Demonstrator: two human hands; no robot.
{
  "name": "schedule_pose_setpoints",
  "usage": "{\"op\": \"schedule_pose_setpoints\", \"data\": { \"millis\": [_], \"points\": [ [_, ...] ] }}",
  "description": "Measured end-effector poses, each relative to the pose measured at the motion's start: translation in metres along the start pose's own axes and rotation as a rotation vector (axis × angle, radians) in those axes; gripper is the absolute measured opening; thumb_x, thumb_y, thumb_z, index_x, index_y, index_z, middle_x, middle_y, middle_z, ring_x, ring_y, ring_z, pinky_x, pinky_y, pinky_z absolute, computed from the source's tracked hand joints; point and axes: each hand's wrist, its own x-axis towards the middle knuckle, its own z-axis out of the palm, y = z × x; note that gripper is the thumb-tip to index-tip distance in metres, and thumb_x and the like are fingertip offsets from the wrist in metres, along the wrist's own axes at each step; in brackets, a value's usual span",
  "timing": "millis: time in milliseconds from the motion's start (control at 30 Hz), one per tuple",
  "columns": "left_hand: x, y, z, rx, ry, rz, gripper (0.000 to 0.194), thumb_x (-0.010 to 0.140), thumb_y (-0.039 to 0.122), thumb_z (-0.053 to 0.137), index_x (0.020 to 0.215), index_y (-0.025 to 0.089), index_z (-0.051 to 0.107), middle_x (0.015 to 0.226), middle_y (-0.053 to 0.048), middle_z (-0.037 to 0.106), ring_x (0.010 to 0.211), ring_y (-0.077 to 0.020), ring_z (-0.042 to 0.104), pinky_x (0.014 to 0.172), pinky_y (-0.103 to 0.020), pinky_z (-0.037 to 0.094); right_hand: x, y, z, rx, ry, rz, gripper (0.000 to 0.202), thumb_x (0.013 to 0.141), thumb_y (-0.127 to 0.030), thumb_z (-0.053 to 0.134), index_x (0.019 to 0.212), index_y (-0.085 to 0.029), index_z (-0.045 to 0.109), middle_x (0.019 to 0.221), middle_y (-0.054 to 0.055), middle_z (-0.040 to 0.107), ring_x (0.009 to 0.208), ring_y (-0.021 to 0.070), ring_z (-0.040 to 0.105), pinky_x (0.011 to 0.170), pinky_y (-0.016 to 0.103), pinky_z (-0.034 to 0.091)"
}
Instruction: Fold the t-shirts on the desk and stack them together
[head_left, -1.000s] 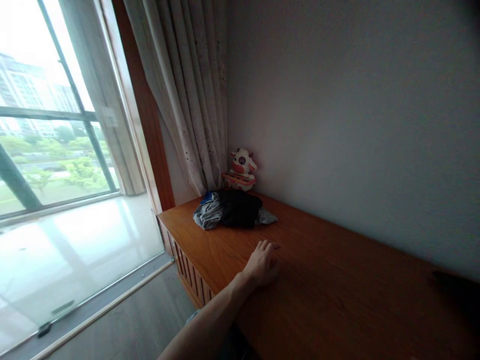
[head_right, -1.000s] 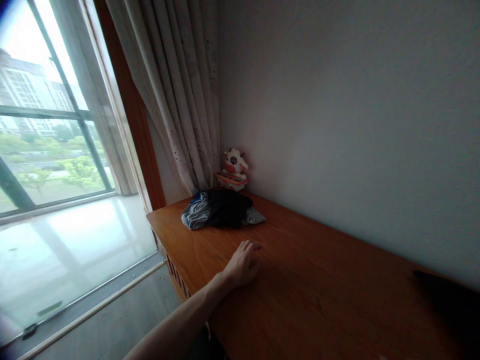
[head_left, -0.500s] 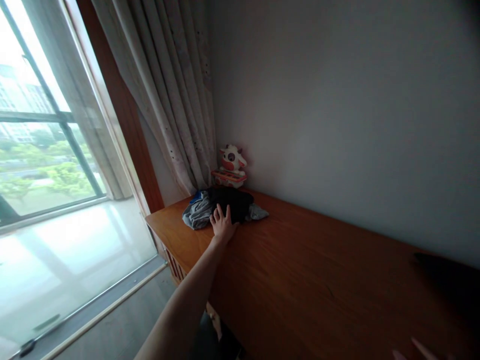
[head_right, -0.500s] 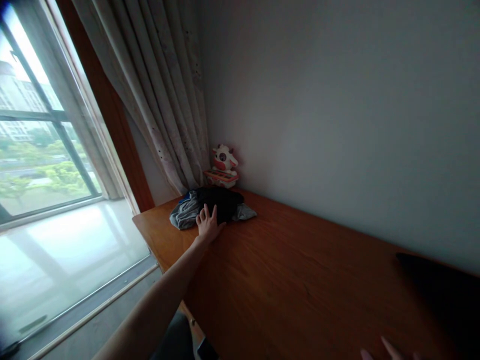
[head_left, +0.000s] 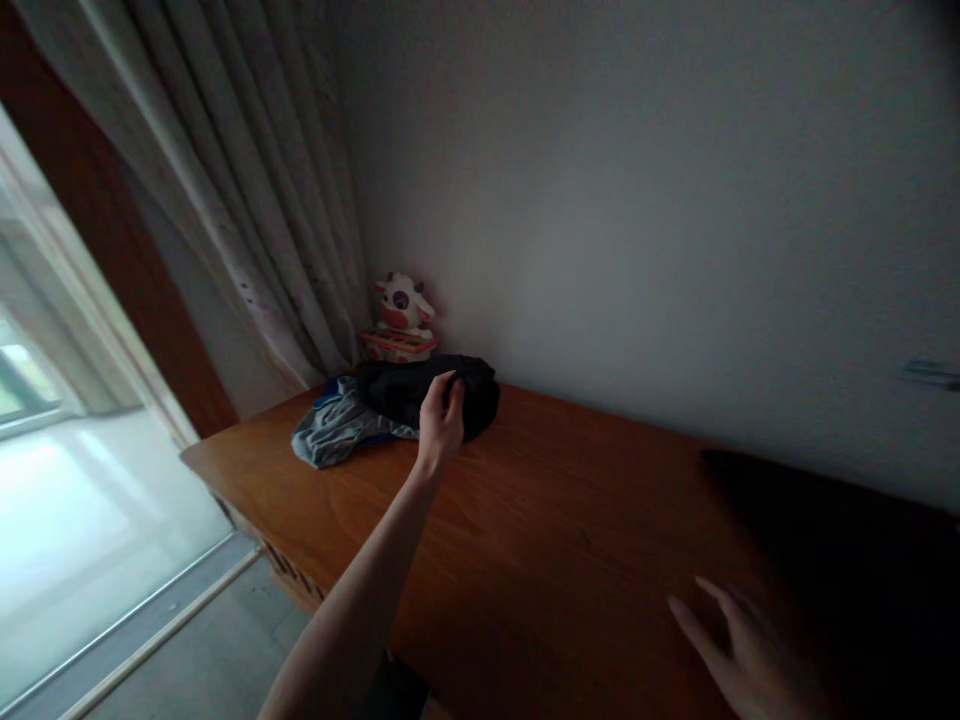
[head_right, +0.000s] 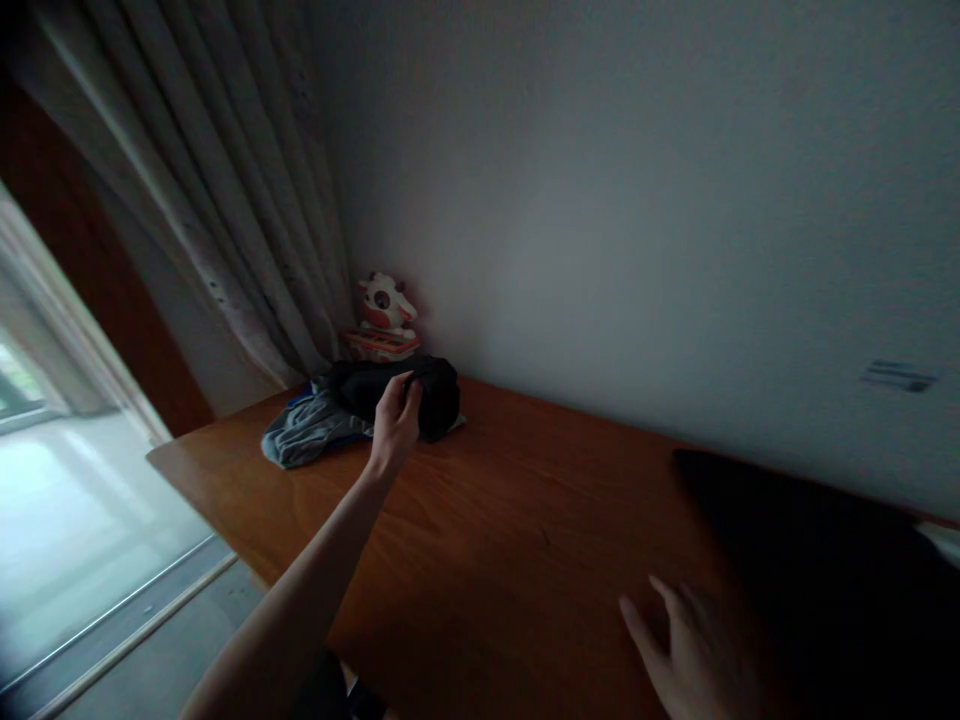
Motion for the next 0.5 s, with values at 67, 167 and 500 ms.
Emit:
{"op": "schedule_pose_setpoints", "data": {
  "millis": [67,167,500],
  "points": [
    [-0.018,0.030,0.020,-0.185,-0.183,0.021,0.038,0.100,0.048,0.050,0.113,0.017,0.065,0.101,-0.006,0.070,0.091,-0.0172,0.065,0.084,-0.028,0.052,0.000,-0.027,-0.010,0.188,0.052,0.148,0.078,0.079,-0.078,0.054,0.131,-0.020,0.063,0.132,0.019,0.068,0.126,0.0406,0.061,0.110,0.061,0.045],
    [-0.050,0.067,0.042,-0.362,-0.665,0.035,0.044,0.100,0.053,0.050,0.116,0.017,0.069,0.103,-0.007,0.073,0.093,-0.0190,0.067,0.084,-0.030,0.055,0.006,-0.067,-0.024,0.662,0.065,0.288,0.086,0.089,-0.078,0.041,0.153,-0.022,0.038,0.151,0.017,0.054,0.131,0.0324,0.060,0.097,0.046,0.057],
    [-0.096,0.039,0.070,0.139,-1.147,0.260,0.027,0.096,0.039,0.060,0.117,0.027,0.072,0.132,-0.007,0.068,0.123,-0.0245,0.062,0.108,-0.040,0.046,0.045,-0.071,-0.022,0.390,-0.095,0.212,0.079,0.073,-0.065,0.075,0.132,-0.013,0.063,0.129,0.019,0.070,0.127,0.0359,0.062,0.108,0.051,0.045]
  ]
}}
